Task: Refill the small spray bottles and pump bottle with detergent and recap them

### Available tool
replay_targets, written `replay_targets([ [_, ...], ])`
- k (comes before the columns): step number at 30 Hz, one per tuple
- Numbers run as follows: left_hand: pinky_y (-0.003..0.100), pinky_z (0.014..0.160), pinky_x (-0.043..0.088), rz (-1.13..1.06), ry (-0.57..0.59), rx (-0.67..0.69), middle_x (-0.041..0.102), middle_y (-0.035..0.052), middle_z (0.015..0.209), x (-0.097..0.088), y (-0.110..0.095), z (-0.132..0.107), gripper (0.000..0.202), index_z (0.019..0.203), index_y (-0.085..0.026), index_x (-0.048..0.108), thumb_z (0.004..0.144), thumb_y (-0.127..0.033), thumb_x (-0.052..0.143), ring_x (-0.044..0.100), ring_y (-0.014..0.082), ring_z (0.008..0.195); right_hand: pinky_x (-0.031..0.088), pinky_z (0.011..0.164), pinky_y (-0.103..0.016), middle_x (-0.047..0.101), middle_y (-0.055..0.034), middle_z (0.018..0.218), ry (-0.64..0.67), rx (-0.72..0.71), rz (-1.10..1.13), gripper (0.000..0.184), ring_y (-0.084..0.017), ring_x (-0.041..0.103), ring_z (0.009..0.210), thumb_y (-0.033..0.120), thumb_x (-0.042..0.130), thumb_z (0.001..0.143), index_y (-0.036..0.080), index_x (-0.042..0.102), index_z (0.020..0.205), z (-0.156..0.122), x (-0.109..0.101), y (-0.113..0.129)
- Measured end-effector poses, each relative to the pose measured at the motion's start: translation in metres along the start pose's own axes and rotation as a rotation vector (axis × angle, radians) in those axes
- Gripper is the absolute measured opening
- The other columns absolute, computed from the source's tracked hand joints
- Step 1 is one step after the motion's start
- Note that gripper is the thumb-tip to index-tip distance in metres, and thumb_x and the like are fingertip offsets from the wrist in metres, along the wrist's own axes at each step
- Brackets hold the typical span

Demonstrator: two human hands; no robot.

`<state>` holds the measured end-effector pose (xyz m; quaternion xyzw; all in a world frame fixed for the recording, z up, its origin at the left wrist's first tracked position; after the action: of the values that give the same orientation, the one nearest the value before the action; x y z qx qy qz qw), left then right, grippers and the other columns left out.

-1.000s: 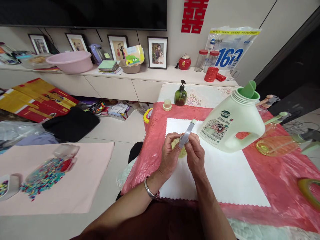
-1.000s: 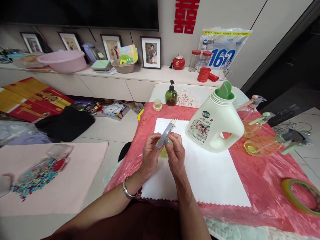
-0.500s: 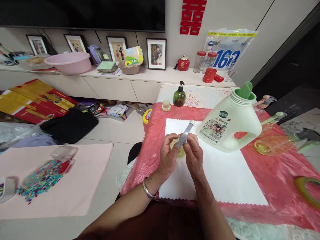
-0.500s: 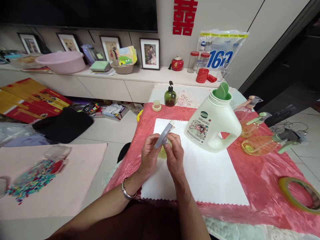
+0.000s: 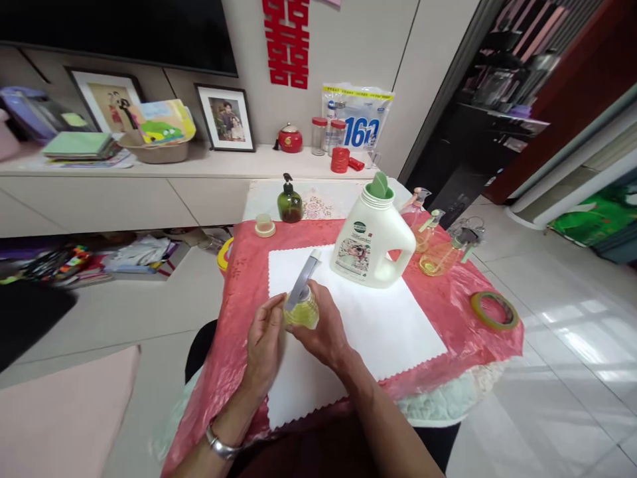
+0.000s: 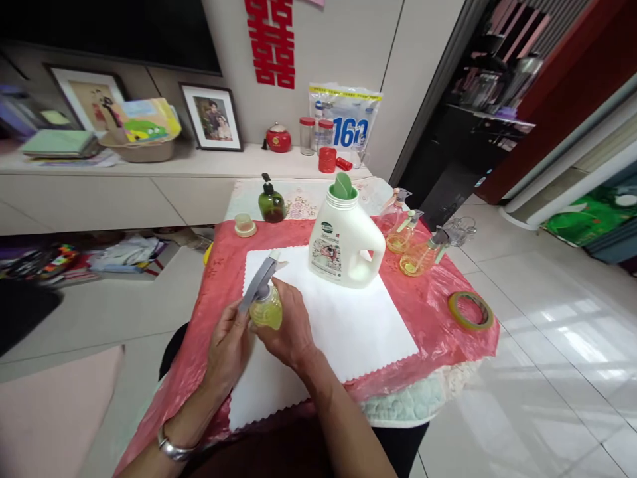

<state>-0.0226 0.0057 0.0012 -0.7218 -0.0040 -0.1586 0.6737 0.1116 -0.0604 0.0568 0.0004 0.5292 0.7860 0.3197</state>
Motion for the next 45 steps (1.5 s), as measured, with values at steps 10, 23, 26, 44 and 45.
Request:
replay_targets([
  [10, 0.04, 0.108, 0.046, 0.093, -0.024, -0.054, 0.072, 0.0088, 0.119, 0.002, 0.012, 0.004, 0.044, 0.109, -0.021, 0.068, 0.073, -0.043, 0.078, 0.065, 0.0224, 0.112, 0.051, 0.101, -0.035, 0.056, -0.0098, 0.13, -0.419, 0.197, -0.328, 0.064, -0.023, 0.057, 0.118, 0.049, 0.081, 0.082, 0.017, 0.056, 0.132, -0.049, -0.145, 0.009],
  [23, 0.049, 0.113, 0.043, 0.129, -0.018, -0.08, 0.072, 0.011, 0.121, 0.003, 0.013, 0.003, 0.047, 0.109, -0.021, 0.067, 0.07, -0.044, 0.079, 0.064, 0.0276, 0.117, 0.045, 0.105, -0.046, 0.055, -0.0108, 0.124, -0.807, 0.481, -0.507, 0.092, -0.028, 0.055, 0.113, 0.067, 0.079, 0.064, 0.018, 0.05, 0.136, -0.079, -0.269, -0.057],
  [26, 0.049, 0.116, 0.042, 0.124, -0.021, -0.071, 0.073, 0.0099, 0.12, 0.002, 0.013, 0.003, 0.046, 0.109, -0.021, 0.068, 0.07, -0.043, 0.079, 0.065, 0.0271, 0.117, 0.045, 0.106, -0.046, 0.053, -0.0127, 0.128, -0.809, 0.483, -0.518, 0.092, -0.03, 0.052, 0.119, 0.066, 0.079, 0.066, 0.017, 0.049, 0.138, -0.08, -0.272, -0.064],
  [44, 0.041, 0.109, 0.048, 0.121, -0.034, -0.067, 0.074, 0.0073, 0.117, 0.002, 0.014, 0.003, 0.042, 0.107, -0.022, 0.069, 0.071, -0.041, 0.079, 0.066, 0.0241, 0.113, 0.053, 0.098, -0.034, 0.05, -0.0144, 0.135, -0.487, 0.459, -0.163, 0.093, -0.026, 0.055, 0.124, 0.053, 0.084, 0.068, 0.022, 0.042, 0.144, -0.077, -0.289, -0.072],
  [45, 0.042, 0.11, 0.047, 0.121, -0.036, -0.066, 0.074, 0.0073, 0.116, 0.002, 0.014, 0.003, 0.041, 0.107, -0.022, 0.069, 0.071, -0.04, 0.078, 0.066, 0.0241, 0.112, 0.053, 0.096, -0.033, 0.051, -0.0147, 0.133, -0.494, 0.47, -0.175, 0.09, -0.026, 0.056, 0.121, 0.053, 0.084, 0.068, 0.021, 0.044, 0.142, -0.079, -0.289, -0.074],
])
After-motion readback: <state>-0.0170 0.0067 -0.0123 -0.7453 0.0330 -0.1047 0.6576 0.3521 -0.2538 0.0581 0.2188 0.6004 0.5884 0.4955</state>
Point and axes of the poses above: each hand's wrist, its own z-axis towards the middle knuckle, its own x-axis out of the palm, y = z × x, the point moved 5 cm from there along z, towards the middle knuckle
